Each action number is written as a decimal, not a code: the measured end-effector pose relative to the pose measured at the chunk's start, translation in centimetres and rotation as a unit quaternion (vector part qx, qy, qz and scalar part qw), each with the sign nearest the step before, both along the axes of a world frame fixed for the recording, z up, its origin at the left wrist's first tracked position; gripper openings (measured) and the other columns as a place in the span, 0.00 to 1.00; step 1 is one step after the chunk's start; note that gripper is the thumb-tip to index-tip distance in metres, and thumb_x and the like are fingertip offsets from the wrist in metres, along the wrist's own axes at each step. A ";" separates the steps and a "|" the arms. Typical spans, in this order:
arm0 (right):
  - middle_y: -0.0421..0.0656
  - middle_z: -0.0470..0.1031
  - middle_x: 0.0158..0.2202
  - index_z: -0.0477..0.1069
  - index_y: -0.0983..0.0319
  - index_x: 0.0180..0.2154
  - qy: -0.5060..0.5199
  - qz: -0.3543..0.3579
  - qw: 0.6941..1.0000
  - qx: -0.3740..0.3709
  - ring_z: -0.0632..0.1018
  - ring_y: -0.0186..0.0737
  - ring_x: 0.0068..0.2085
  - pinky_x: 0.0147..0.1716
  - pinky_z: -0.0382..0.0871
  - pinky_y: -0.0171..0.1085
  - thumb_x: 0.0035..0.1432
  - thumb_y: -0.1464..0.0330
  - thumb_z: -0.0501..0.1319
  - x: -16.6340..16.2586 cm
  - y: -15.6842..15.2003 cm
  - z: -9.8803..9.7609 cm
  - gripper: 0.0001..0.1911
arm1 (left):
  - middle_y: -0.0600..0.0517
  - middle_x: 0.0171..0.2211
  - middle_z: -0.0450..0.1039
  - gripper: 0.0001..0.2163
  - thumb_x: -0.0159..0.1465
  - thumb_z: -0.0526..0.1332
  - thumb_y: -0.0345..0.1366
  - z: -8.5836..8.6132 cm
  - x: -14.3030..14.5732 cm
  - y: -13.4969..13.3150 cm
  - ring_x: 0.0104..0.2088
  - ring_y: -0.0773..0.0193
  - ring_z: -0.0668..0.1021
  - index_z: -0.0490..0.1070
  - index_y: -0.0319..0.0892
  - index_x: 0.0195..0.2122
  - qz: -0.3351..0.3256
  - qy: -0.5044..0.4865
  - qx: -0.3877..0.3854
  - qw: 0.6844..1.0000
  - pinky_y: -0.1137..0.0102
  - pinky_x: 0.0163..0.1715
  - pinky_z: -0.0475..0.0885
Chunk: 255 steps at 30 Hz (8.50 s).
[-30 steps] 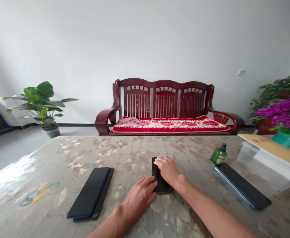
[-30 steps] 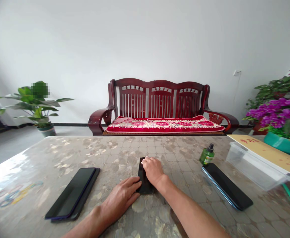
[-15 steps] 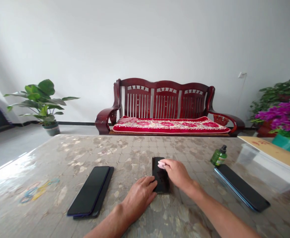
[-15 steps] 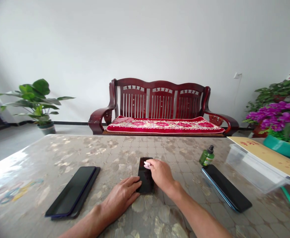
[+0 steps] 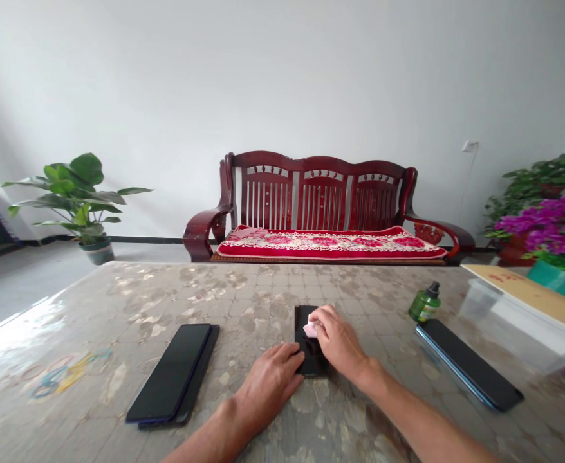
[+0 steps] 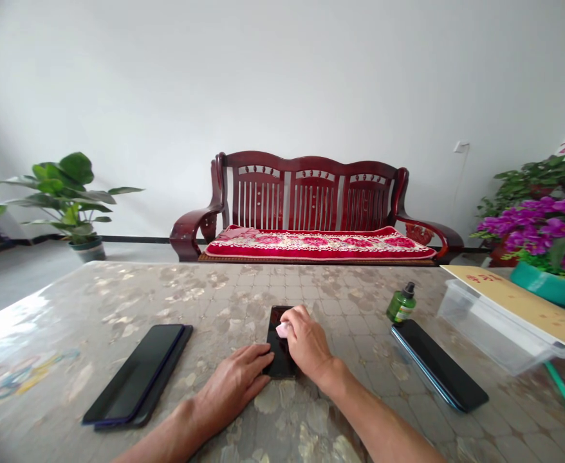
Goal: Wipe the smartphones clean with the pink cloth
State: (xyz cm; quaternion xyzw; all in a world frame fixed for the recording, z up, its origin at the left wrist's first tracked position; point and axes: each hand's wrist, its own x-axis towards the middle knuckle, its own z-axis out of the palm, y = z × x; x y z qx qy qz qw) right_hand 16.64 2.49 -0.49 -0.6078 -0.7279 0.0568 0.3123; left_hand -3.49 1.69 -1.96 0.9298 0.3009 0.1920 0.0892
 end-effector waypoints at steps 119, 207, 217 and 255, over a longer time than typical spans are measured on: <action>0.46 0.72 0.43 0.73 0.60 0.46 -0.260 0.038 0.963 -0.063 0.72 0.42 0.44 0.45 0.63 0.36 0.61 0.79 0.53 -1.9 -0.6 0.7 0.17 | 0.46 0.51 0.73 0.14 0.64 0.57 0.28 0.2 -0.1 0.1 0.50 0.56 0.76 0.72 0.42 0.49 -0.005 -0.009 -0.034 0.999 0.63 0.53 0.71; 0.45 0.72 0.44 0.72 0.58 0.49 -0.214 0.080 0.970 -0.082 0.71 0.41 0.45 0.45 0.62 0.36 0.64 0.76 0.50 -1.9 -2.6 1.5 0.17 | 0.48 0.51 0.73 0.14 0.63 0.59 0.27 -0.2 0.0 0.2 0.49 0.56 0.76 0.71 0.44 0.49 -0.007 -0.008 -0.033 0.999 0.64 0.53 0.71; 0.45 0.73 0.44 0.73 0.57 0.49 -0.225 0.009 0.971 -0.082 0.72 0.41 0.46 0.46 0.62 0.35 0.65 0.75 0.50 -0.5 1.0 1.0 0.18 | 0.46 0.50 0.73 0.14 0.63 0.60 0.27 -0.2 -0.1 0.1 0.49 0.56 0.76 0.71 0.41 0.49 -0.007 -0.014 -0.006 1.000 0.63 0.52 0.72; 0.46 0.73 0.44 0.74 0.58 0.48 -0.230 0.008 0.971 -0.072 0.72 0.41 0.46 0.46 0.62 0.36 0.66 0.75 0.50 -1.6 1.9 1.2 0.17 | 0.46 0.51 0.73 0.14 0.64 0.57 0.29 -0.6 -0.1 0.4 0.49 0.56 0.76 0.72 0.44 0.51 -0.009 -0.026 -0.005 1.000 0.63 0.51 0.73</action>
